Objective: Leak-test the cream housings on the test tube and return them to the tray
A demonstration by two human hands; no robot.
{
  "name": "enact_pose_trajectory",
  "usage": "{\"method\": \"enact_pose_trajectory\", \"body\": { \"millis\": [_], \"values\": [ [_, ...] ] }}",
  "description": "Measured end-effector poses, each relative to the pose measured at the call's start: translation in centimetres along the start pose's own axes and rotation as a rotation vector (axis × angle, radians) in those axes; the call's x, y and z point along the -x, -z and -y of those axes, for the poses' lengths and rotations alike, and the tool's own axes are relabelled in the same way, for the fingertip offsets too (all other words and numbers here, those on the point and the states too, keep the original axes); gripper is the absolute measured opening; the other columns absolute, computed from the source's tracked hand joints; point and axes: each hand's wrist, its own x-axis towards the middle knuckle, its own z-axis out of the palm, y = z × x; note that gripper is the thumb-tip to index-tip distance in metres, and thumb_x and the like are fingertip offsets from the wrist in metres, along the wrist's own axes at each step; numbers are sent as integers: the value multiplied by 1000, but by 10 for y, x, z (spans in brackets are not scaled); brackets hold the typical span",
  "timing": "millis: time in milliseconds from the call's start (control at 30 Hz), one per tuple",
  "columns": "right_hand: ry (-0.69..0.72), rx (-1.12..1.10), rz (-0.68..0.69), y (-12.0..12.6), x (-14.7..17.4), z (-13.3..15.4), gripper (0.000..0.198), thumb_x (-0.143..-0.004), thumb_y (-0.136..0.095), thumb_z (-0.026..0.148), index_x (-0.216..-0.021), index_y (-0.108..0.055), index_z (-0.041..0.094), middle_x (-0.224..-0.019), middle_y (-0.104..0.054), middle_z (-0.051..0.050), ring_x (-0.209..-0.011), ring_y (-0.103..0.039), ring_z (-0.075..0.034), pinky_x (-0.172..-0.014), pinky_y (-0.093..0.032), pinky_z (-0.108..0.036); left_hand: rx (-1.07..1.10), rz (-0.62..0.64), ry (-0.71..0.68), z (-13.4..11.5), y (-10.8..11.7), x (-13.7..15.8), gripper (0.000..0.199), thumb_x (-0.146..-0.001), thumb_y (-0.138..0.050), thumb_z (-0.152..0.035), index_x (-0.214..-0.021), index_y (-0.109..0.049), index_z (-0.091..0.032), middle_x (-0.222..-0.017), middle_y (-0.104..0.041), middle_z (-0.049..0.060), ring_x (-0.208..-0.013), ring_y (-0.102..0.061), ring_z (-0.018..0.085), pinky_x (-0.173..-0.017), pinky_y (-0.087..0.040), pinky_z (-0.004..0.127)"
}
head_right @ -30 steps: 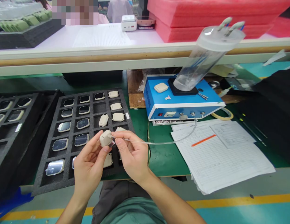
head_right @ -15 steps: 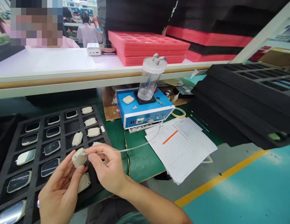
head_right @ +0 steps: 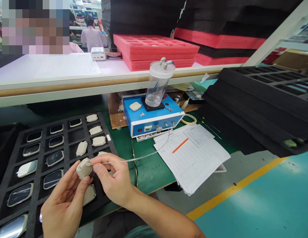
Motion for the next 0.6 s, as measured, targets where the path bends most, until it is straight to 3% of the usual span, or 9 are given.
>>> {"method": "enact_pose_trajectory", "body": {
  "millis": [100, 200, 267, 333, 367, 400, 500, 533, 600],
  "values": [
    [-18, 6, 1, -3, 1, 4, 14, -96, -69, 28, -98, -81, 20, -102, -80, -8, -94, -78, -20, -84, -66, -30, 1, -20, 35, -2, 0, -1, 52, -77, -92, -41, -125, -79, -26, -126, -80, 8, -109, -80, 28, -102, -64, 39],
    [-136, 92, 112, 15, 4, 29, 27, -92, -74, 32, -115, -77, 21, -119, -79, -10, -100, -78, -20, -88, -65, -31, 100, -42, 85, -7, 3, -5, 50, -82, -89, -38, -129, -76, -27, -123, -79, 5, -100, -79, 21, -88, -66, 28],
    [-264, 247, 293, 48, 7, 56, 42, -88, -78, 32, -129, -73, 23, -131, -75, -11, -105, -77, -21, -89, -64, -31, 268, -19, 115, -11, 5, -11, 45, -83, -88, -34, -125, -75, -27, -113, -78, 1, -92, -76, 15, -81, -63, 20],
    [-415, 447, 530, 95, 7, 81, 29, -89, -76, 33, -116, -79, 22, -114, -81, -8, -95, -78, -21, -78, -62, -28, 408, 20, 139, -14, 5, -17, 41, -80, -90, -31, -118, -77, -24, -98, -73, -2, -81, -69, 9, -77, -59, 14],
    [-489, 545, 555, 122, 7, 92, 22, -90, -74, 34, -106, -81, 21, -99, -83, -7, -84, -78, -20, -73, -61, -27, 438, 34, 148, -15, 6, -19, 41, -78, -92, -30, -115, -77, -23, -91, -69, -3, -76, -64, 8, -73, -57, 12],
    [-567, 649, 487, 148, 5, 99, 21, -91, -70, 35, -100, -81, 20, -90, -82, -6, -80, -78, -21, -71, -60, -28, 444, 43, 157, -16, 5, -21, 43, -75, -94, -31, -114, -78, -22, -85, -65, -4, -71, -60, 6, -70, -56, 11],
    [-675, 1150, -62, 212, -5, 100, 31, -93, -59, 41, -85, -79, 18, -85, -79, -11, -74, -76, -26, -65, -57, -33, 454, 30, 185, -17, 5, -19, 52, -68, -99, -39, -111, -80, -18, -87, -67, 0, -70, -59, 8, -66, -55, 14],
    [-694, 1354, -175, 228, -9, 94, 34, -93, -59, 45, -84, -79, 18, -86, -79, -14, -79, -77, -29, -68, -56, -36, 477, 20, 203, -17, 6, -17, 55, -66, -99, -44, -110, -81, -16, -92, -70, 3, -74, -62, 10, -67, -57, 16],
    [-807, 1593, -244, 251, -15, 76, 45, -92, -57, 56, -81, -79, 18, -92, -79, -23, -91, -77, -41, -71, -54, -46, 544, 6, 237, -18, 9, -12, 61, -65, -98, -51, -110, -83, -13, -100, -72, 8, -82, -66, 14, -70, -59, 19]
  ]
}}
